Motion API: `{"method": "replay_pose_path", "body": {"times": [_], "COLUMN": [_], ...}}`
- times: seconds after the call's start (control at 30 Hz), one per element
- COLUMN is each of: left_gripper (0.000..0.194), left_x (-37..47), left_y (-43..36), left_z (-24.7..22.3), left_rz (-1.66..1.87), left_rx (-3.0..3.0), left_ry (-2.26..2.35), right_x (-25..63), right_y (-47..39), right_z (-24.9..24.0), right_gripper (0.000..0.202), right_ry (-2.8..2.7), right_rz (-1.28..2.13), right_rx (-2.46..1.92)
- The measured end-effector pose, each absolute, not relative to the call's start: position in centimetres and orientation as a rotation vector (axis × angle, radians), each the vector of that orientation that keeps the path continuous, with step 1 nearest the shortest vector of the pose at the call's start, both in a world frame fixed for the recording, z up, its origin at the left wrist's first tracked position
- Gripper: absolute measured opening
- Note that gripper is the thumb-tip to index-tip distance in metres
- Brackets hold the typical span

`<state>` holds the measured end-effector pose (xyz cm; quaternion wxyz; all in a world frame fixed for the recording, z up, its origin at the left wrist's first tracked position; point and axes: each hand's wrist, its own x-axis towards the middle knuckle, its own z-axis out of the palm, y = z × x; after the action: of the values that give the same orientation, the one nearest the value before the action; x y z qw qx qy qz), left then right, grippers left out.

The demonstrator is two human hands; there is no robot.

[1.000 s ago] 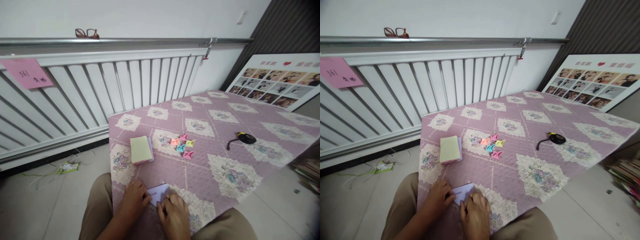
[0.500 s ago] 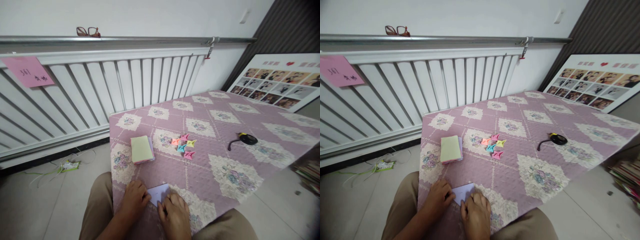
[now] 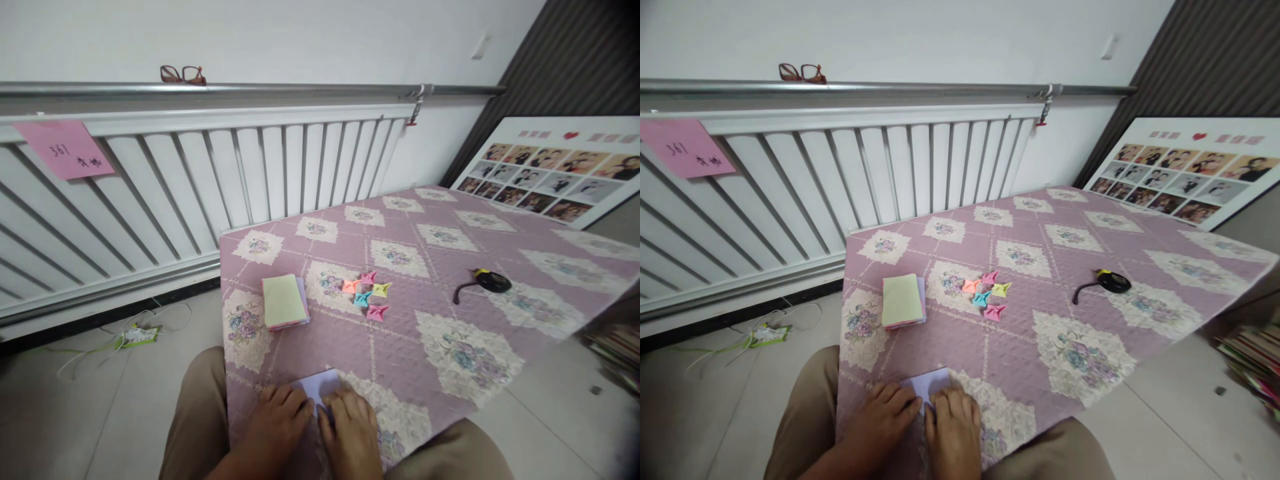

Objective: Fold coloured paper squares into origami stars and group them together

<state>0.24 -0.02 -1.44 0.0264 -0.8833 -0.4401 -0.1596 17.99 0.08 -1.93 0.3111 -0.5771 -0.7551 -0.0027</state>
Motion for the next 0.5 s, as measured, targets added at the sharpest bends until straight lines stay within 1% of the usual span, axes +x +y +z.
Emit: {"method": "replay_pose_path", "body": {"times": [0.1, 0.17, 0.23, 0.3, 0.4, 0.5], "left_gripper": [0.030, 0.031, 0.029, 0.027, 0.029, 0.026], "left_x": [-0.1, -0.3, -0.6, -1.2, -2.1, -2.4], "left_y": [-0.2, -0.1, -0.1, 0.0, 0.2, 0.7], "left_z": [-1.8, -1.8, -1.6, -1.5, -1.4, -1.2], "left_rz": [-0.376, -0.318, -0.341, -0.419, -0.465, -0.446], "left_rx": [-2.757, -2.790, -2.805, -2.790, -2.760, -2.758], "left_ry": [-1.364, -1.370, -1.379, -1.396, -1.447, -1.530], "right_x": [17.8, 18.0, 18.8, 19.9, 21.2, 21.4], "right_y": [-0.4, -0.8, -1.2, -1.5, -1.7, -1.7], "right_z": [-2.7, -3.1, -3.2, -3.0, -2.9, -2.7], "right_gripper": [0.023, 0.023, 0.019, 0.026, 0.029, 0.027], "right_ry": [-1.978, -2.002, -2.102, -2.290, -2.347, -2.327], "right_rz": [-0.099, -0.075, -0.052, -0.074, -0.130, -0.090], "right_rx": [-1.374, -1.341, -1.343, -1.283, -1.245, -1.255]}}
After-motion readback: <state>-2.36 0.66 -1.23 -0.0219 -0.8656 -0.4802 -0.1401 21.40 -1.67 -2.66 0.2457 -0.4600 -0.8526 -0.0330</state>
